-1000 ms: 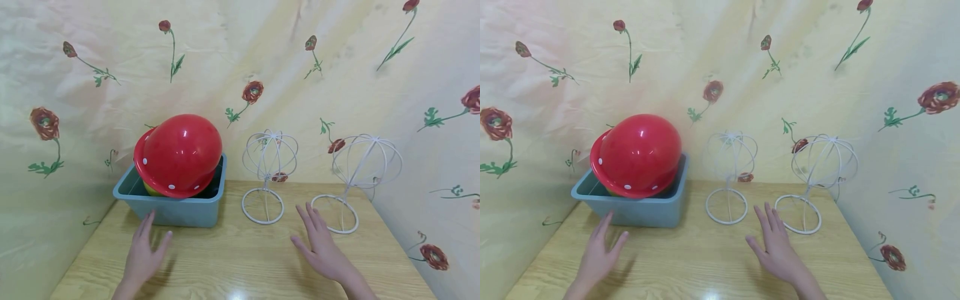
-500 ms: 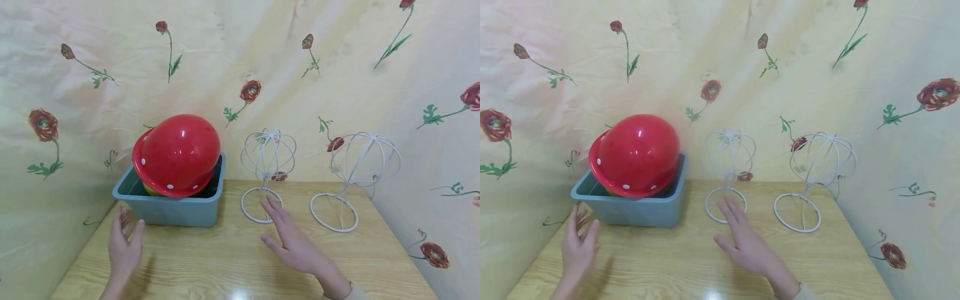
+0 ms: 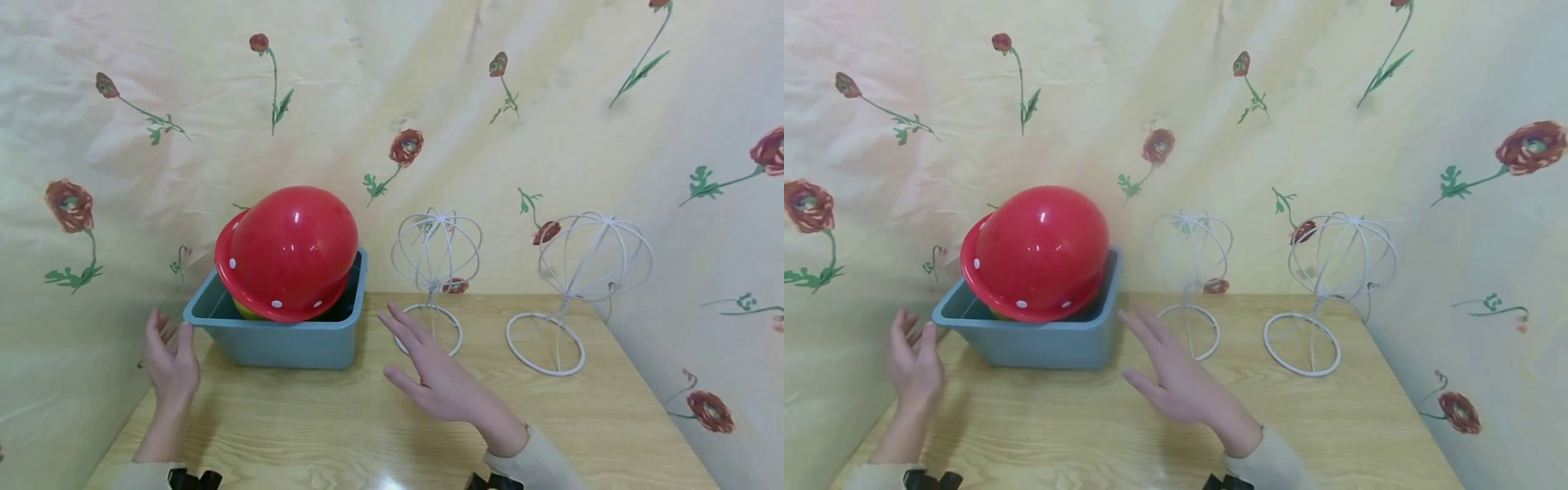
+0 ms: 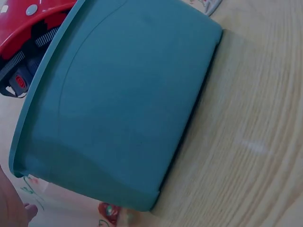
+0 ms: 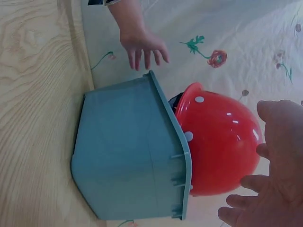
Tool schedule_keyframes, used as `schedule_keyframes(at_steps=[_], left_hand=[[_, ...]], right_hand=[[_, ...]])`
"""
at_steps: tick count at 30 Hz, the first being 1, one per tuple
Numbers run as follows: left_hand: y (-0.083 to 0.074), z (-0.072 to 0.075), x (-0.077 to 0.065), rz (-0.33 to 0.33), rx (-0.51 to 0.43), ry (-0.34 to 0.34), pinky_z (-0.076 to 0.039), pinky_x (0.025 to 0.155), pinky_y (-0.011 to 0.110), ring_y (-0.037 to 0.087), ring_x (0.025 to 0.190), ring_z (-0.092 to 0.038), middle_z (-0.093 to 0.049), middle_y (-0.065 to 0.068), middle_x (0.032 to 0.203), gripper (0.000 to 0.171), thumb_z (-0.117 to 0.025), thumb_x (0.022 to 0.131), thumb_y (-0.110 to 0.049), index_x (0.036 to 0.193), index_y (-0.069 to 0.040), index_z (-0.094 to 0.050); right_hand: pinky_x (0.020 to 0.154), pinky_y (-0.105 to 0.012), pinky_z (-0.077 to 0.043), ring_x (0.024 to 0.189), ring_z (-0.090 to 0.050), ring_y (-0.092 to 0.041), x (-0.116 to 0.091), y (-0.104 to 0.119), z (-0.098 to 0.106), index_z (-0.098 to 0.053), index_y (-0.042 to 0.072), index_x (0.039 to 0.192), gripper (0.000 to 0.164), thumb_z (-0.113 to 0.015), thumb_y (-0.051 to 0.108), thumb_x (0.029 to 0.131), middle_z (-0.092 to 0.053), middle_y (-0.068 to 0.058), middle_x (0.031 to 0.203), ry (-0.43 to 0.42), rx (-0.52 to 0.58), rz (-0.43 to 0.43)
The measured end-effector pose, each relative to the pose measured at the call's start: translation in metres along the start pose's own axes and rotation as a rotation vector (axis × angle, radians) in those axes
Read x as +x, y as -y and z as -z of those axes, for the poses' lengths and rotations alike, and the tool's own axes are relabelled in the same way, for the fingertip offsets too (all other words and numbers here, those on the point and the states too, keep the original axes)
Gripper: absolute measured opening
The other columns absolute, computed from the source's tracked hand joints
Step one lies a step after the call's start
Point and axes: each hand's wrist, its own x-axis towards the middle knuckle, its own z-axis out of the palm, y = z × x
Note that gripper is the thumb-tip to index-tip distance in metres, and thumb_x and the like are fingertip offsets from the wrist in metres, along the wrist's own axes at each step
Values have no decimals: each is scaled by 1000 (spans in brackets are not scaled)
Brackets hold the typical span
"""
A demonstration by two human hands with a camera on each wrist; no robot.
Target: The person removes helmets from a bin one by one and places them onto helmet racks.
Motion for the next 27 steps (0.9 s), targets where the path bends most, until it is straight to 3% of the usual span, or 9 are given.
schedule_keyframes(at_steps=[3, 6, 9, 12, 15, 22, 25, 27], left_hand=[[1, -3, 5, 75, -21, 49, -31, 131, 53, 44, 156, -35, -29, 17, 173, 67, -42, 113, -38, 171, -13, -17], [3, -8, 9, 147, -44, 101, -25, 133, 55, 44, 159, -31, -28, 20, 173, 68, -39, 114, -42, 170, -11, -17], [3, -14, 9, 227, -42, 134, -25, 132, 56, 41, 158, -32, -31, 19, 172, 68, -35, 114, -48, 169, -11, -23], [3, -19, 8, 280, -60, 151, -28, 131, 57, 40, 157, -34, -34, 18, 171, 68, -33, 113, -52, 168, -12, -29], [3, -23, 8, 314, -73, 163, -30, 130, 57, 39, 156, -35, -34, 16, 172, 68, -32, 113, -55, 168, -15, -30], [2, -25, 8, 327, -52, 168, -35, 127, 57, 37, 151, -39, -37, 17, 169, 69, -32, 112, -56, 168, -15, -30], [2, -24, 8, 316, -39, 160, -36, 127, 58, 38, 151, -40, -38, 19, 169, 68, -32, 113, -55, 167, -14, -30], [3, -23, 8, 309, -34, 156, -36, 126, 58, 38, 151, -41, -38, 19, 168, 68, -32, 113, -55, 167, -14, -31]], right_hand=[[126, -64, -33, 165, -23, -30, 10, 3, -2, -19, 25, 171, 75, -60, 30, 109, -15, 1, 180, -30, 8, 7], [124, -57, -41, 160, -35, -32, 22, 8, -7, -22, 18, 170, 74, -61, 23, 108, -25, -5, 176, -72, 127, 25], [118, -48, -50, 150, -49, -38, 37, 17, -15, -29, 8, 166, 64, -57, 16, 109, -40, -14, 168, -64, 387, 21], [115, -44, -52, 144, -54, -46, 51, 28, -23, -34, 0, 161, 53, -50, 13, 112, -47, -23, 160, -8, 710, -50], [118, -44, -49, 147, -50, -47, 66, 37, -27, -31, -4, 161, 53, -45, 13, 113, -45, -28, 160, 7, 918, -171], [131, -50, -27, 161, -26, -46, 97, 42, -20, -15, -9, 164, 62, -41, 8, 110, -24, -30, 170, -150, 1203, -397], [134, -49, -19, 164, -15, -44, 110, 42, -13, -6, -10, 165, 66, -39, 7, 110, -13, -29, 174, -139, 1313, -466], [135, -45, -19, 161, -22, -42, 119, 42, -9, -11, -10, 163, 62, -38, 8, 110, -18, -28, 171, -108, 1370, -513]])
